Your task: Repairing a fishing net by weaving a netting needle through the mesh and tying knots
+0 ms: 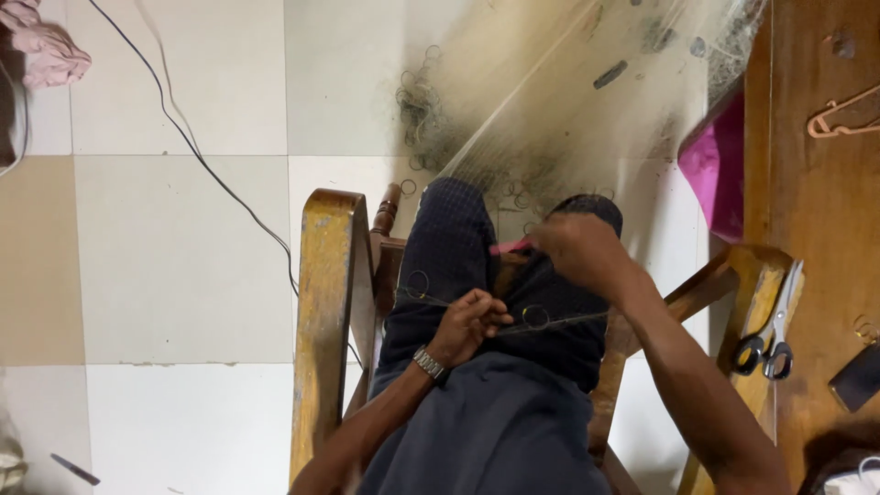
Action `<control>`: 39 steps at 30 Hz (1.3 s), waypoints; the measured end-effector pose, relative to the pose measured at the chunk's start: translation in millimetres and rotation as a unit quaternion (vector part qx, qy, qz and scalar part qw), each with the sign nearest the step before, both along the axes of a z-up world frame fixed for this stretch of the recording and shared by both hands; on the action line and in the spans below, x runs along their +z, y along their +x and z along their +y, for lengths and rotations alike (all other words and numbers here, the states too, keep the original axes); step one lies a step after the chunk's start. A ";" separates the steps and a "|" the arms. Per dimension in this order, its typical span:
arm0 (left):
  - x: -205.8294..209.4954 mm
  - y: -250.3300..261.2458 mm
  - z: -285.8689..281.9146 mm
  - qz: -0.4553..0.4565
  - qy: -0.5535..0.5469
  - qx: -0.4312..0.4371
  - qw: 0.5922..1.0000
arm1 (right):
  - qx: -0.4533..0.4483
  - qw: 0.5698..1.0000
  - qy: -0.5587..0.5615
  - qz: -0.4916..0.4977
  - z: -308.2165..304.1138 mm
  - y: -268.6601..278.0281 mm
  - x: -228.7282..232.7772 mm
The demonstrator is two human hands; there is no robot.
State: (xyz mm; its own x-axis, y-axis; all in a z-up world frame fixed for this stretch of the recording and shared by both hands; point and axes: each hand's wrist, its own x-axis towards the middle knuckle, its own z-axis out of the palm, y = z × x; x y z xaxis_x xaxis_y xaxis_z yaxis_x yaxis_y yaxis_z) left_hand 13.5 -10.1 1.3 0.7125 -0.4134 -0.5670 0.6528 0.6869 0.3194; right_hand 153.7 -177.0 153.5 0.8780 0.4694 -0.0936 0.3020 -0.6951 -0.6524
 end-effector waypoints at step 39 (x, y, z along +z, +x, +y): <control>28.5 2.8 -4.4 0.064 -0.046 -0.011 0.997 | 0.086 0.954 0.018 -0.285 45.8 -83.1 -63.8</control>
State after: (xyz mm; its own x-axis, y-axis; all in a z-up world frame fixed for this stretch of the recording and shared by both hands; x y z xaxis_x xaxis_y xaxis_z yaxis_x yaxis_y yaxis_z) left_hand 16.3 -14.5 29.8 0.6263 -0.4834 -0.6116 0.7000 0.6940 0.1684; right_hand 70.6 -131.1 89.7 0.6911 0.6049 0.3955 0.7227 -0.5832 -0.3708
